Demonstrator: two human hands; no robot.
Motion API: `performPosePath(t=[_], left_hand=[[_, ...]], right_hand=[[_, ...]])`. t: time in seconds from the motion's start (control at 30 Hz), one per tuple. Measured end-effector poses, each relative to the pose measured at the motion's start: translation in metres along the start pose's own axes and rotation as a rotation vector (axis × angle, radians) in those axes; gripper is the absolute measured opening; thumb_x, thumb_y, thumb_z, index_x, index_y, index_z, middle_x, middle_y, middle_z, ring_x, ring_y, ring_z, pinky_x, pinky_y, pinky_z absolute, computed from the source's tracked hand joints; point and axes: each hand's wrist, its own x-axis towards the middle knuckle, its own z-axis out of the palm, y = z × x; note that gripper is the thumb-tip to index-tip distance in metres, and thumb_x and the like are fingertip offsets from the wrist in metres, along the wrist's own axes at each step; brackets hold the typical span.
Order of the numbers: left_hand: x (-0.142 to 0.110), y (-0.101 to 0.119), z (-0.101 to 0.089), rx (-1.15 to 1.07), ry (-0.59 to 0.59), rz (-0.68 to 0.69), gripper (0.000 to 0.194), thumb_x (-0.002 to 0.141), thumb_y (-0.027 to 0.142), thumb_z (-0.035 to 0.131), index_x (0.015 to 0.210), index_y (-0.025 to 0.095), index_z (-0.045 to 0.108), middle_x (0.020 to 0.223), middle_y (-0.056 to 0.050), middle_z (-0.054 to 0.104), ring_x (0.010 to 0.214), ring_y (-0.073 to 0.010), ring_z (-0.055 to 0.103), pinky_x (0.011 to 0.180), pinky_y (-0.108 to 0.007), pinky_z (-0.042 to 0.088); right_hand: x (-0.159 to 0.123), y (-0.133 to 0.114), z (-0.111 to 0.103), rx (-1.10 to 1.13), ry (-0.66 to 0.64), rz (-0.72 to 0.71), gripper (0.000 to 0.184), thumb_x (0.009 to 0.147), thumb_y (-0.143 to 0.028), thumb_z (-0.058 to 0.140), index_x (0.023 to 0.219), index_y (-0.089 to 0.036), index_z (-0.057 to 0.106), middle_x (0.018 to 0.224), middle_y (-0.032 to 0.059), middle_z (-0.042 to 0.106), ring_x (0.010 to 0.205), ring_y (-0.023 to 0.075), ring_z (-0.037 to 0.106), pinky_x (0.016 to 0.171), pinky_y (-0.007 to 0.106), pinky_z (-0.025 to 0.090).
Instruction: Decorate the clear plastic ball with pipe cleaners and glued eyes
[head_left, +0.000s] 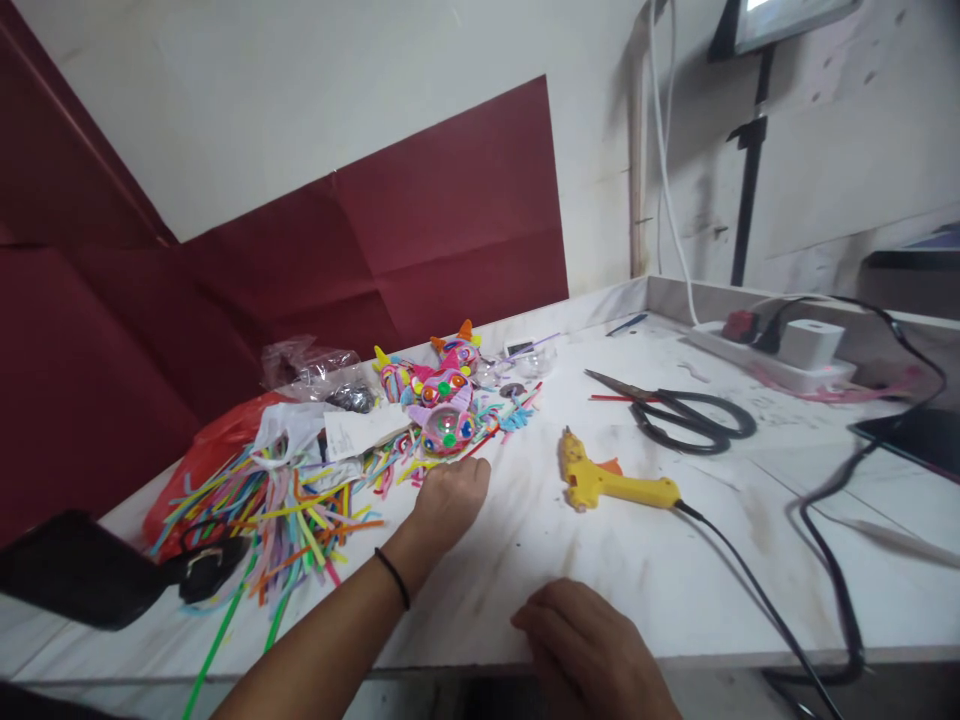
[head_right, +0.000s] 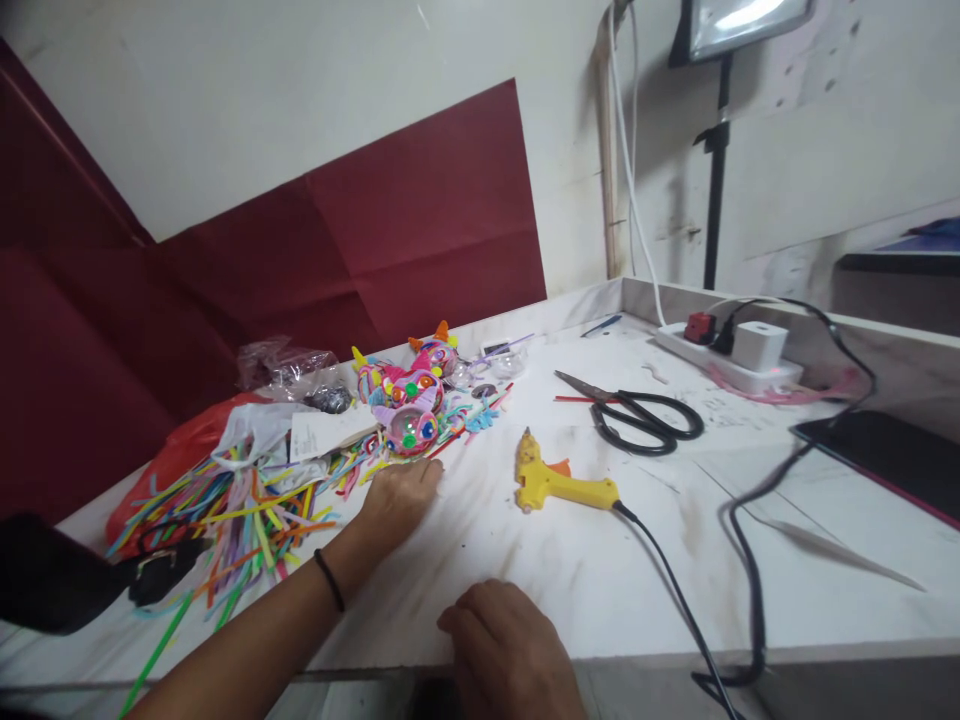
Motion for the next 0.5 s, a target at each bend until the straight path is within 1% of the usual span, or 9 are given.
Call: performPosePath(t=[0.13, 0.2, 0.23, 0.3, 0.37, 0.4, 0.43, 0.47, 0.5], left_hand=[[-0.013, 0.007, -0.008, -0.005, 0.118, 0.088, 0.017, 0.087, 0.005, 0.046, 0.080, 0.016, 0.056, 0.068, -0.004, 0.062, 0.058, -0.0204, 0.060, 0.050, -0.031, 0.040], [-0.020, 0.010, -0.014, -0.015, 0.176, 0.135, 0.018, 0.089, 0.006, 0.043, 0.081, 0.017, 0.055, 0.066, -0.002, 0.060, 0.057, -0.0188, 0.058, 0.050, -0.031, 0.040], [-0.024, 0.012, -0.018, -0.028, 0.209, 0.170, 0.018, 0.091, 0.008, 0.041, 0.083, 0.017, 0.055, 0.066, -0.001, 0.060, 0.056, -0.0179, 0.057, 0.050, -0.031, 0.039], [-0.033, 0.014, -0.025, -0.081, 0.285, 0.286, 0.018, 0.093, 0.011, 0.039, 0.089, 0.016, 0.056, 0.065, 0.000, 0.058, 0.054, -0.0160, 0.054, 0.049, -0.031, 0.038], [-0.042, 0.013, -0.028, -0.140, 0.367, 0.426, 0.015, 0.094, 0.015, 0.041, 0.096, 0.015, 0.056, 0.064, 0.002, 0.058, 0.052, -0.0146, 0.051, 0.047, -0.031, 0.037], [-0.046, 0.012, -0.027, -0.161, 0.401, 0.473, 0.014, 0.094, 0.016, 0.043, 0.099, 0.015, 0.056, 0.064, 0.002, 0.059, 0.050, -0.0141, 0.050, 0.046, -0.031, 0.036], [-0.049, 0.009, -0.025, -0.174, 0.432, 0.480, 0.014, 0.094, 0.017, 0.045, 0.102, 0.016, 0.056, 0.064, 0.003, 0.059, 0.050, -0.0137, 0.050, 0.046, -0.031, 0.036], [-0.051, 0.005, -0.021, -0.183, 0.459, 0.450, 0.015, 0.094, 0.017, 0.045, 0.104, 0.017, 0.056, 0.064, 0.003, 0.060, 0.050, -0.0135, 0.051, 0.046, -0.030, 0.037], [-0.052, 0.000, -0.015, -0.208, 0.504, 0.383, 0.017, 0.094, 0.017, 0.043, 0.105, 0.017, 0.056, 0.064, 0.003, 0.062, 0.051, -0.0131, 0.053, 0.048, -0.029, 0.040]], right_hand=[[0.004, -0.004, -0.007, 0.046, -0.025, -0.006, 0.023, 0.084, -0.005, 0.046, 0.094, -0.022, 0.058, 0.075, 0.0032, 0.066, 0.066, 0.0153, 0.063, 0.058, 0.024, 0.051], [0.008, -0.007, -0.013, 0.123, -0.079, 0.055, 0.022, 0.086, -0.007, 0.047, 0.093, -0.022, 0.060, 0.074, 0.0021, 0.066, 0.065, 0.0139, 0.064, 0.058, 0.022, 0.051], [0.012, -0.009, -0.016, 0.177, -0.108, 0.137, 0.019, 0.087, -0.010, 0.047, 0.090, -0.022, 0.062, 0.072, 0.0014, 0.066, 0.064, 0.0132, 0.063, 0.057, 0.022, 0.050], [0.022, -0.012, -0.024, 0.315, -0.139, 0.398, 0.014, 0.089, -0.021, 0.050, 0.085, -0.021, 0.064, 0.069, 0.0003, 0.065, 0.060, 0.0128, 0.062, 0.054, 0.021, 0.049], [0.039, -0.012, -0.032, 0.475, -0.125, 0.700, 0.015, 0.088, -0.032, 0.056, 0.084, -0.020, 0.065, 0.066, -0.0002, 0.064, 0.059, 0.0135, 0.061, 0.053, 0.023, 0.049], [0.050, -0.011, -0.035, 0.554, -0.103, 0.816, 0.018, 0.086, -0.035, 0.059, 0.087, -0.019, 0.066, 0.067, -0.0001, 0.065, 0.060, 0.0142, 0.062, 0.056, 0.024, 0.051], [0.062, -0.008, -0.036, 0.622, -0.080, 0.911, 0.019, 0.084, -0.035, 0.062, 0.091, -0.017, 0.066, 0.068, 0.0001, 0.064, 0.062, 0.0146, 0.063, 0.059, 0.026, 0.052], [0.076, -0.005, -0.036, 0.660, -0.070, 1.002, 0.021, 0.082, -0.033, 0.065, 0.094, -0.016, 0.065, 0.073, 0.0004, 0.065, 0.062, 0.0139, 0.062, 0.061, 0.027, 0.053], [0.090, -0.001, -0.034, 0.660, -0.078, 1.029, 0.023, 0.083, -0.030, 0.064, 0.101, -0.016, 0.063, 0.081, 0.0010, 0.066, 0.062, 0.0122, 0.062, 0.062, 0.026, 0.053]])
